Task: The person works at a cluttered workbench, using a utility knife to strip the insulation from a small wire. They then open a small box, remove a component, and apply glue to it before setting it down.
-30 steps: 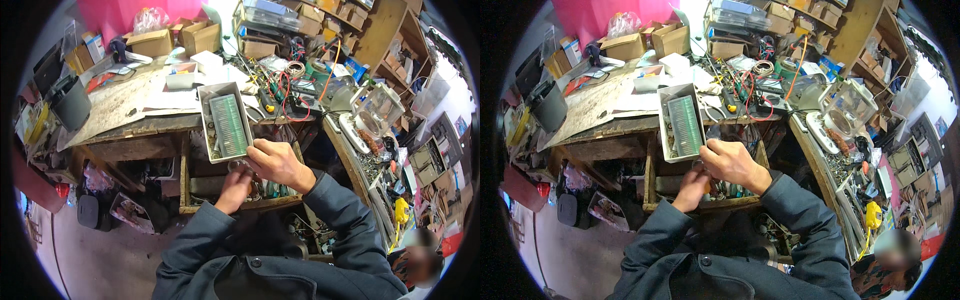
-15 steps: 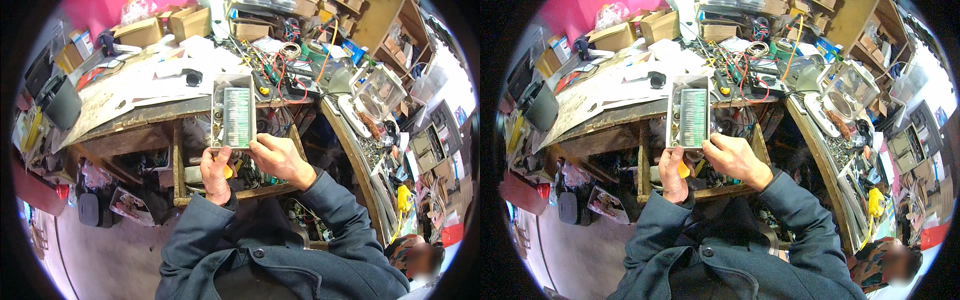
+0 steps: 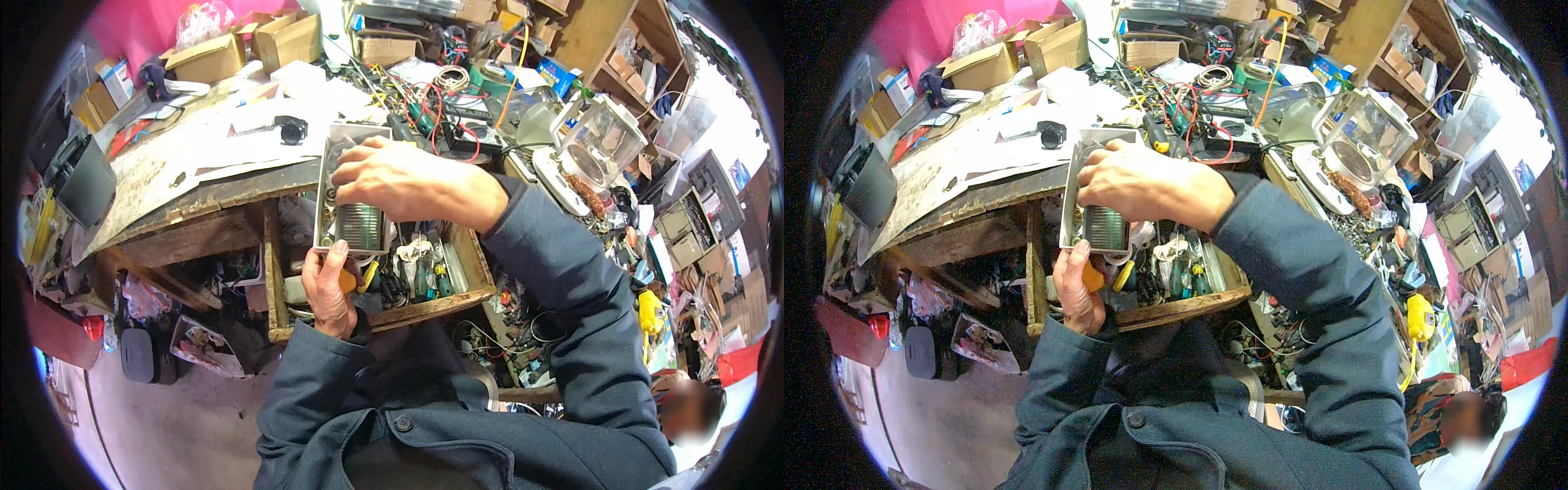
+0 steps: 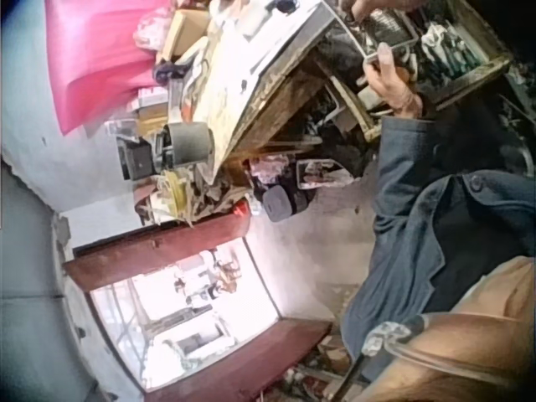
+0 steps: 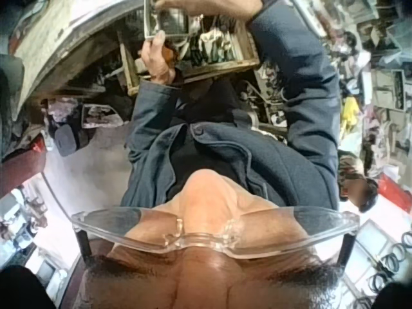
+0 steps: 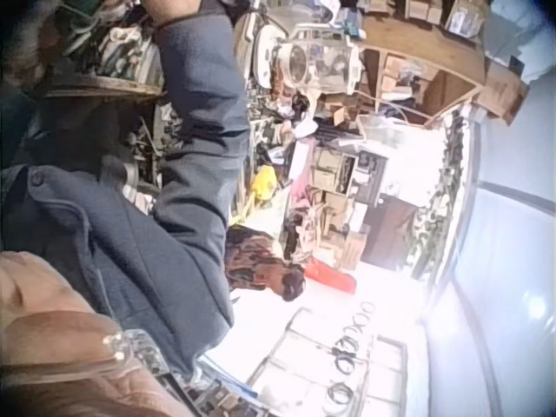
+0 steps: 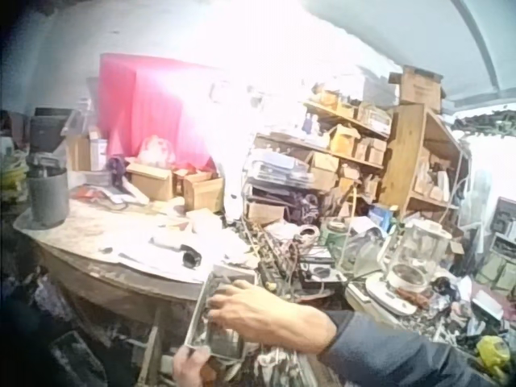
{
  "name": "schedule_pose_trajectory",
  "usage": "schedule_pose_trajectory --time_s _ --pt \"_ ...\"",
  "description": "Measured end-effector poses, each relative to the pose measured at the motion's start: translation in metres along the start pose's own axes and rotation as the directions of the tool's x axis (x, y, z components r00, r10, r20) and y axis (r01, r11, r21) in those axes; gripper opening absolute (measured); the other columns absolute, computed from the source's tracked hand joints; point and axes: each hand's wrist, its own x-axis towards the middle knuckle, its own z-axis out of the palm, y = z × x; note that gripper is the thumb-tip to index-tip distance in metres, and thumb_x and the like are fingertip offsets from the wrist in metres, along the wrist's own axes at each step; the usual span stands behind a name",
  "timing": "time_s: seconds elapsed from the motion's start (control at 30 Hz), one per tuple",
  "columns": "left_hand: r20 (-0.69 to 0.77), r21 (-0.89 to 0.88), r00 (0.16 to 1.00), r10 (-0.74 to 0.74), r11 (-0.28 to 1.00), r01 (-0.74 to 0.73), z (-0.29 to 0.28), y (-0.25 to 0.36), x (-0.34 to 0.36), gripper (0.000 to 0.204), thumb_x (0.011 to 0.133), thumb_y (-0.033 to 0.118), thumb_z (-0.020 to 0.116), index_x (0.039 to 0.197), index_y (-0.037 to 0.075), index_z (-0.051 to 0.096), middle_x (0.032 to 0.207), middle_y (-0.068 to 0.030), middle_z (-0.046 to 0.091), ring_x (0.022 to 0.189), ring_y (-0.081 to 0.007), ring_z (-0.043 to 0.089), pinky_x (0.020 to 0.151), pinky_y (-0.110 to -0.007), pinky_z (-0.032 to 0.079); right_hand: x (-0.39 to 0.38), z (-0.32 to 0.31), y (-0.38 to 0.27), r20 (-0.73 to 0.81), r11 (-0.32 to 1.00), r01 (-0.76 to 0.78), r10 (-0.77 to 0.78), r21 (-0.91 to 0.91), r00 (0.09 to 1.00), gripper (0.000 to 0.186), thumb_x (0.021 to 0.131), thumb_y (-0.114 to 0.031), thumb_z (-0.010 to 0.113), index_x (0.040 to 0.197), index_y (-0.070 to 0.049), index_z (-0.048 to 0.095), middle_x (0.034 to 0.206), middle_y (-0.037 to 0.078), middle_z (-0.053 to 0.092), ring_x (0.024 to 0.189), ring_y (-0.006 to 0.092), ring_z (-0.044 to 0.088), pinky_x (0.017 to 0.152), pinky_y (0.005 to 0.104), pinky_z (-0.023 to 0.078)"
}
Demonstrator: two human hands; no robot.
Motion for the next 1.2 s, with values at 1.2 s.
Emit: schedule_pose_trajectory --time_s 1.2 --pt "0.044 -0.071 0.999 -0.023 0.997 0.027 -0.001 0.000 0.000 0.032 0.091 0.027 0.078 0.101 0.005 0.057 0.077 -0.0029 0.061 0.062 -0.0107 0.055 0.053 -0.027 0.047 0.033 -0.081 0.052 -0.003 0.990 0.130 -0.130 0.062 0.991 0.034 0.090 -0.020 0.049 0.104 0.003 0.071 0.091 0.023 0.069 0.087 0.0379 0.068 0.078 0.0453 0.053"
